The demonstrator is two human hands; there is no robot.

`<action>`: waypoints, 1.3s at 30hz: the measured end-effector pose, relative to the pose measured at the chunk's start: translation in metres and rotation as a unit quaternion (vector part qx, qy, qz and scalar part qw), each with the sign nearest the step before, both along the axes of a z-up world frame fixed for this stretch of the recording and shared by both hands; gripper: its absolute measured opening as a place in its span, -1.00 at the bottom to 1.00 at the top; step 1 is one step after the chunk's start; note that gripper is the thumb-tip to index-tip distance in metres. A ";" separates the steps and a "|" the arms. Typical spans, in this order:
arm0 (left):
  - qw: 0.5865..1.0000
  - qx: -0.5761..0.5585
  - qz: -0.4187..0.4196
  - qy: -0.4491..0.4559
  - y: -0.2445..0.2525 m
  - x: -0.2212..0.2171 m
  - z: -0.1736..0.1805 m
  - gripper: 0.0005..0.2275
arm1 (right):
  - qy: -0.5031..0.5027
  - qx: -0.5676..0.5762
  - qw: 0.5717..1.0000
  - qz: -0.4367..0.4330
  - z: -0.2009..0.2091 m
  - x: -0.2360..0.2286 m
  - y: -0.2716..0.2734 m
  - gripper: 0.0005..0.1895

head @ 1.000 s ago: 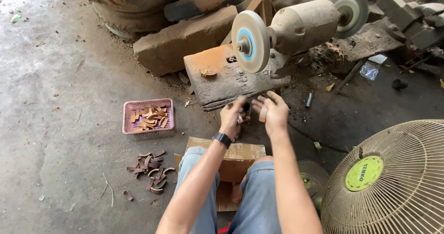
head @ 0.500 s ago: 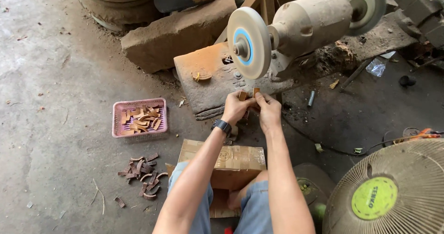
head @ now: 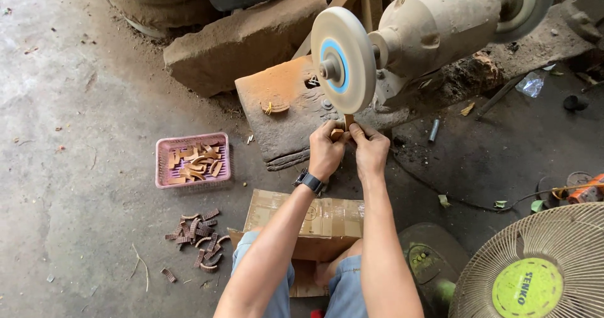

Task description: The person sits on a low box and uses a bench grinder to smooth the edges of small wooden pieces. They hold the pieces with both hands against the spinning wheel, rotate them to work different sides, and place the finished pieces into a pink basket.

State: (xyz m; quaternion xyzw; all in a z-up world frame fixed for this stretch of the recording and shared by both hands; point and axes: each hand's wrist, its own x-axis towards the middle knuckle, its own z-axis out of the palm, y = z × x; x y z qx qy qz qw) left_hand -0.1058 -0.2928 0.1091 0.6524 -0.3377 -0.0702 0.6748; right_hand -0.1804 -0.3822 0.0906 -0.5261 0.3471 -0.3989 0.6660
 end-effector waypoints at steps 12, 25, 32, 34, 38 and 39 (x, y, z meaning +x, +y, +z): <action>1.000 -0.009 0.023 0.005 0.001 0.007 0.005 -0.86 | 0.001 -0.026 1.000 -0.010 0.004 0.017 0.007 -0.80; 0.999 0.006 0.031 0.016 0.004 0.010 0.009 -0.88 | 0.039 -0.060 0.997 -0.029 0.007 0.021 0.011 -0.80; 0.999 0.005 0.043 -0.013 0.005 0.011 0.009 -0.87 | 0.029 -0.062 0.997 -0.026 0.009 0.022 0.013 -0.80; 0.999 0.007 0.041 -0.010 0.005 0.011 0.009 -0.88 | 0.033 -0.064 0.997 -0.027 0.011 0.022 0.014 -0.81; 0.999 0.001 0.038 -0.007 0.006 0.011 0.012 -0.88 | 0.024 -0.040 0.998 -0.030 0.013 0.022 0.015 -0.79; 0.999 0.002 0.036 -0.004 0.006 0.011 0.013 -0.88 | 0.017 -0.043 0.998 -0.030 0.011 0.022 0.014 -0.79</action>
